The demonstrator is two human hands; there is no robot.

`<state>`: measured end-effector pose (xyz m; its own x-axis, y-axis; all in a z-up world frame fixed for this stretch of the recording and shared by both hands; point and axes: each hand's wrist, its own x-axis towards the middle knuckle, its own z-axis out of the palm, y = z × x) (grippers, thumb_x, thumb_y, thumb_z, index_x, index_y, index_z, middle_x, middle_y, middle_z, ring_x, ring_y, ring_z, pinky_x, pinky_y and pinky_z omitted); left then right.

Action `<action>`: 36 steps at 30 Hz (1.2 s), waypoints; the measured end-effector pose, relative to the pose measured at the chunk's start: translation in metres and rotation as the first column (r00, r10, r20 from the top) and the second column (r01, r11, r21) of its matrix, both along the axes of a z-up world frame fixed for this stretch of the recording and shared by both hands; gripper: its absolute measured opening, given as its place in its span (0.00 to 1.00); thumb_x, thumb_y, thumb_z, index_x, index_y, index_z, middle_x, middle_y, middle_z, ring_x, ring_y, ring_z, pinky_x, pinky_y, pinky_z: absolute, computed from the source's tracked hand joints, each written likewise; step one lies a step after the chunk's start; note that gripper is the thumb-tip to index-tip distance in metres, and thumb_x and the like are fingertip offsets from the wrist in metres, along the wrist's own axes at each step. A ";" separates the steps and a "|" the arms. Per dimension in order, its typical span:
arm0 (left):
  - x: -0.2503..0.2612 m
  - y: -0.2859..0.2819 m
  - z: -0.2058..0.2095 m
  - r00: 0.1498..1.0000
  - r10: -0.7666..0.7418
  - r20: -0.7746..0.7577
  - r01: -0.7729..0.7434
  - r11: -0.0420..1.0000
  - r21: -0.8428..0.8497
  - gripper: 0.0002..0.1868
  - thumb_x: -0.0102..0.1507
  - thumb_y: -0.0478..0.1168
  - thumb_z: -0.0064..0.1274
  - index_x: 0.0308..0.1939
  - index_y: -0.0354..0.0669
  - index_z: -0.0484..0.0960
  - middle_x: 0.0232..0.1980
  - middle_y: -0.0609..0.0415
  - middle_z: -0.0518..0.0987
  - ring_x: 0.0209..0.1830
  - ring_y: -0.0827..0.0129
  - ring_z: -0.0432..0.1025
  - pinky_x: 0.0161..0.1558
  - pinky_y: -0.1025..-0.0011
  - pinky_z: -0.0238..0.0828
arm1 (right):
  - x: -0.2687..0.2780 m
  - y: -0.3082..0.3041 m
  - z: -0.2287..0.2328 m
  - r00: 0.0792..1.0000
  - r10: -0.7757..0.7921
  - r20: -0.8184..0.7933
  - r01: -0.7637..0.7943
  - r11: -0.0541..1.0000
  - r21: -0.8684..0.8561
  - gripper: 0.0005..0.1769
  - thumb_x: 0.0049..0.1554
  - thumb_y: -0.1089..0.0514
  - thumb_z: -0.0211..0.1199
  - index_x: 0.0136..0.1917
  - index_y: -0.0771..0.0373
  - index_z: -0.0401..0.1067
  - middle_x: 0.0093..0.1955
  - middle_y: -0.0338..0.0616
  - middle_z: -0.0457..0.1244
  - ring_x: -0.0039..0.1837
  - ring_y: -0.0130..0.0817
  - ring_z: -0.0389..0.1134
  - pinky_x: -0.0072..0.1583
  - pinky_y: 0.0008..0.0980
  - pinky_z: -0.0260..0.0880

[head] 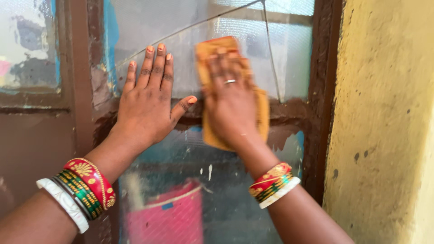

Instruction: The person cleans a window pane by spraying liquid from a bottle and wiping the glass with a cloth and their hand.

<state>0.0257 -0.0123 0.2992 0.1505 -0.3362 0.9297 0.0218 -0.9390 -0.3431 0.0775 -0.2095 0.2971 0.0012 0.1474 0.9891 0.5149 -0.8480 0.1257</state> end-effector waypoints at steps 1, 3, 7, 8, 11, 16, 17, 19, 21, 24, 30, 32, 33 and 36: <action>0.000 -0.001 0.005 1.000 -0.004 -0.002 0.004 1.000 -0.004 0.51 0.69 0.70 0.31 0.78 0.28 0.51 0.83 0.38 0.46 0.84 0.52 0.37 0.76 0.47 0.31 | -0.001 0.008 0.004 0.999 0.018 0.045 -0.014 0.997 -0.073 0.36 0.66 0.46 0.51 0.83 0.55 0.50 0.85 0.44 0.46 0.86 0.45 0.42 0.81 0.49 0.40; -0.002 -0.001 0.011 1.000 -0.008 0.001 0.008 1.000 -0.006 0.51 0.68 0.71 0.31 0.78 0.28 0.50 0.83 0.38 0.46 0.83 0.53 0.37 0.76 0.47 0.31 | -0.001 0.006 0.015 0.995 0.038 0.094 -0.024 0.989 -0.145 0.36 0.66 0.45 0.51 0.83 0.55 0.50 0.85 0.43 0.46 0.86 0.44 0.42 0.81 0.50 0.38; -0.010 0.002 0.010 0.993 0.122 -0.005 -0.122 0.992 0.029 0.48 0.67 0.68 0.34 0.79 0.35 0.50 0.84 0.43 0.43 0.84 0.53 0.33 0.76 0.45 0.28 | 0.010 -0.036 0.042 0.999 -0.029 -0.022 0.026 0.992 -0.125 0.36 0.67 0.42 0.46 0.84 0.53 0.45 0.86 0.44 0.41 0.84 0.46 0.38 0.78 0.50 0.33; -0.009 0.002 0.009 0.973 0.226 0.054 -0.228 0.973 0.038 0.47 0.66 0.68 0.35 0.78 0.37 0.50 0.84 0.45 0.42 0.83 0.51 0.31 0.74 0.42 0.27 | 0.014 -0.042 0.044 0.996 -0.064 -0.068 0.059 0.996 -0.072 0.37 0.68 0.42 0.45 0.85 0.51 0.43 0.86 0.44 0.39 0.85 0.46 0.36 0.80 0.49 0.32; -0.002 0.003 0.013 0.999 -0.035 0.015 0.035 0.999 0.009 0.48 0.66 0.65 0.35 0.79 0.32 0.49 0.83 0.40 0.40 0.83 0.45 0.29 0.75 0.42 0.26 | 0.024 -0.037 0.048 0.991 -0.095 -0.090 0.101 0.993 0.056 0.36 0.68 0.41 0.45 0.85 0.49 0.42 0.87 0.37 0.41 0.88 0.40 0.38 0.82 0.48 0.34; 0.000 0.007 0.023 0.996 -0.080 -0.031 0.079 0.996 -0.037 0.47 0.68 0.64 0.33 0.81 0.33 0.48 0.84 0.42 0.42 0.82 0.46 0.35 0.75 0.41 0.29 | 0.018 0.024 0.048 0.986 0.009 0.165 -0.010 1.000 0.009 0.36 0.68 0.44 0.50 0.84 0.50 0.46 0.86 0.46 0.43 0.85 0.46 0.39 0.80 0.52 0.36; -0.001 0.008 0.028 0.995 -0.027 -0.092 0.019 0.996 -0.087 0.46 0.69 0.62 0.31 0.83 0.35 0.47 0.85 0.44 0.43 0.81 0.47 0.39 0.75 0.40 0.32 | 0.014 0.029 0.047 0.988 0.026 0.155 -0.022 0.999 -0.028 0.35 0.66 0.45 0.52 0.83 0.44 0.48 0.85 0.41 0.45 0.86 0.43 0.41 0.81 0.51 0.37; -0.003 0.011 0.036 0.996 -0.014 -0.089 0.008 0.997 -0.071 0.46 0.69 0.63 0.31 0.83 0.36 0.48 0.85 0.46 0.45 0.80 0.47 0.42 0.74 0.39 0.33 | 0.008 0.021 0.047 0.987 0.039 0.153 -0.026 0.996 -0.084 0.35 0.67 0.45 0.52 0.83 0.44 0.48 0.86 0.41 0.45 0.86 0.43 0.41 0.82 0.51 0.37; -0.004 0.014 0.043 0.997 -0.005 -0.075 0.001 0.999 -0.051 0.46 0.70 0.64 0.31 0.84 0.37 0.50 0.86 0.47 0.47 0.80 0.46 0.44 0.73 0.37 0.35 | 0.009 0.010 0.051 0.986 0.047 0.161 -0.025 0.990 -0.136 0.34 0.68 0.44 0.53 0.84 0.43 0.48 0.86 0.40 0.45 0.87 0.42 0.41 0.83 0.50 0.37; -0.001 0.019 0.049 0.994 -0.045 0.096 0.037 0.996 0.080 0.48 0.68 0.68 0.33 0.80 0.35 0.53 0.85 0.43 0.45 0.85 0.46 0.36 0.76 0.36 0.26 | 0.019 -0.026 0.057 0.987 0.052 0.154 -0.031 0.991 -0.133 0.34 0.67 0.44 0.53 0.83 0.44 0.48 0.86 0.39 0.45 0.86 0.42 0.41 0.82 0.51 0.36; 0.003 0.024 0.043 0.996 -0.048 0.079 0.046 0.999 0.026 0.49 0.68 0.70 0.32 0.81 0.37 0.52 0.85 0.44 0.46 0.85 0.48 0.36 0.77 0.37 0.27 | 0.026 -0.031 0.059 0.985 0.036 0.171 -0.041 0.999 0.026 0.34 0.70 0.47 0.48 0.86 0.47 0.45 0.88 0.37 0.44 0.89 0.40 0.40 0.84 0.49 0.37; 0.004 0.024 0.043 0.994 -0.091 0.065 0.091 0.996 0.004 0.52 0.67 0.72 0.31 0.80 0.32 0.51 0.84 0.41 0.47 0.85 0.50 0.37 0.77 0.39 0.27 | 0.021 -0.003 0.065 0.991 0.006 0.133 -0.011 0.999 0.034 0.34 0.69 0.44 0.49 0.84 0.48 0.46 0.85 0.42 0.45 0.85 0.43 0.40 0.81 0.49 0.38; 0.004 0.025 0.044 0.993 -0.095 0.066 0.095 0.995 0.007 0.52 0.67 0.72 0.31 0.80 0.32 0.51 0.84 0.41 0.47 0.85 0.50 0.37 0.77 0.39 0.27 | 0.018 0.017 0.066 0.988 -0.004 0.152 0.002 1.000 0.013 0.35 0.67 0.43 0.49 0.83 0.49 0.46 0.85 0.42 0.45 0.85 0.41 0.41 0.81 0.50 0.38; 0.003 0.026 0.043 0.986 -0.103 0.133 0.104 0.995 0.001 0.54 0.68 0.72 0.31 0.79 0.26 0.51 0.84 0.33 0.46 0.84 0.44 0.37 0.77 0.40 0.28 | 0.005 0.046 0.062 0.984 -0.012 0.179 0.020 0.999 -0.042 0.35 0.67 0.44 0.49 0.83 0.50 0.46 0.85 0.42 0.46 0.86 0.38 0.42 0.82 0.51 0.38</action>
<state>0.0288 0.0140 0.3418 -0.0094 -0.3378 0.9412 -0.0311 -0.9407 -0.3380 0.0821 -0.1638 0.3593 -0.1721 0.1915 0.9663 0.4676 -0.8475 0.2512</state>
